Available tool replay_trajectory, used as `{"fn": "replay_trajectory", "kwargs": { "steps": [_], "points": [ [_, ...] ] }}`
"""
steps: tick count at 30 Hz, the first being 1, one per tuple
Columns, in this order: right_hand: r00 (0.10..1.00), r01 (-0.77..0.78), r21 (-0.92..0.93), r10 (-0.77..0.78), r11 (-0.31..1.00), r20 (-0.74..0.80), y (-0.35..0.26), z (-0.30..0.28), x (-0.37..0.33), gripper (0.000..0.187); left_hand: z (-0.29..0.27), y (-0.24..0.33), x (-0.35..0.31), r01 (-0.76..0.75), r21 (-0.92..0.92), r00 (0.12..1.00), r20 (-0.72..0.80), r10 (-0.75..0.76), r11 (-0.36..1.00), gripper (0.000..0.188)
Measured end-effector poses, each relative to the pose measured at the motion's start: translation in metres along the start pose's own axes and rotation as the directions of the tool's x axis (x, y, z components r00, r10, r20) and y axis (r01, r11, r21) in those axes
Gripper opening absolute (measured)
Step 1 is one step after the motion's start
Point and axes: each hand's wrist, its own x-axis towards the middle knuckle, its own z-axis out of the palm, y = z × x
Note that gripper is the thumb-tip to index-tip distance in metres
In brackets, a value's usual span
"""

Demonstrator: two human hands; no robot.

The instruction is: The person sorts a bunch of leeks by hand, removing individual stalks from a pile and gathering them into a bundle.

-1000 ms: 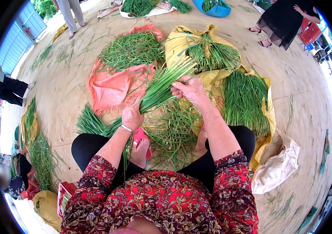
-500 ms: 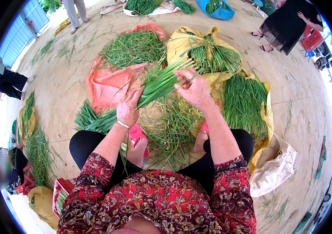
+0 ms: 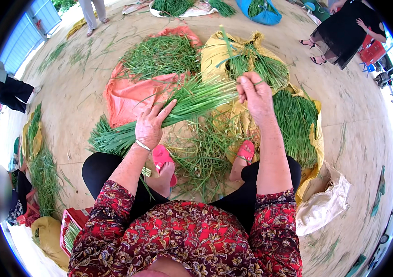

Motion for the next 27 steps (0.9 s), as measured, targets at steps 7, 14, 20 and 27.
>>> {"fn": "replay_trajectory", "kwargs": {
  "steps": [7, 14, 20, 27],
  "points": [
    [0.975, 0.058, 0.260, 0.000, 0.964, -0.221, -0.017, -0.031, 0.006, 0.019, -0.008, -0.007, 0.000, -0.045, 0.128, 0.999, 0.012, 0.044, 0.991, 0.074],
    [0.975, -0.107, -0.791, 0.218, 0.603, 0.034, -0.012, 0.022, 0.009, 0.075, -0.013, 0.010, -0.001, -0.117, 0.120, 0.993, 0.024, 0.115, 0.986, 0.071],
    [0.921, -0.094, -0.961, 0.389, 0.261, 0.015, 0.050, 0.074, 0.009, 0.080, -0.005, 0.035, 0.004, -0.228, 0.090, 0.974, 0.029, 0.227, 0.969, 0.065],
    [0.925, -0.286, -0.556, 0.376, 0.780, 0.052, 0.091, 0.066, 0.010, 0.038, 0.007, 0.043, 0.005, -0.268, 0.086, 0.963, 0.046, 0.265, 0.959, 0.065]
  ]
}}
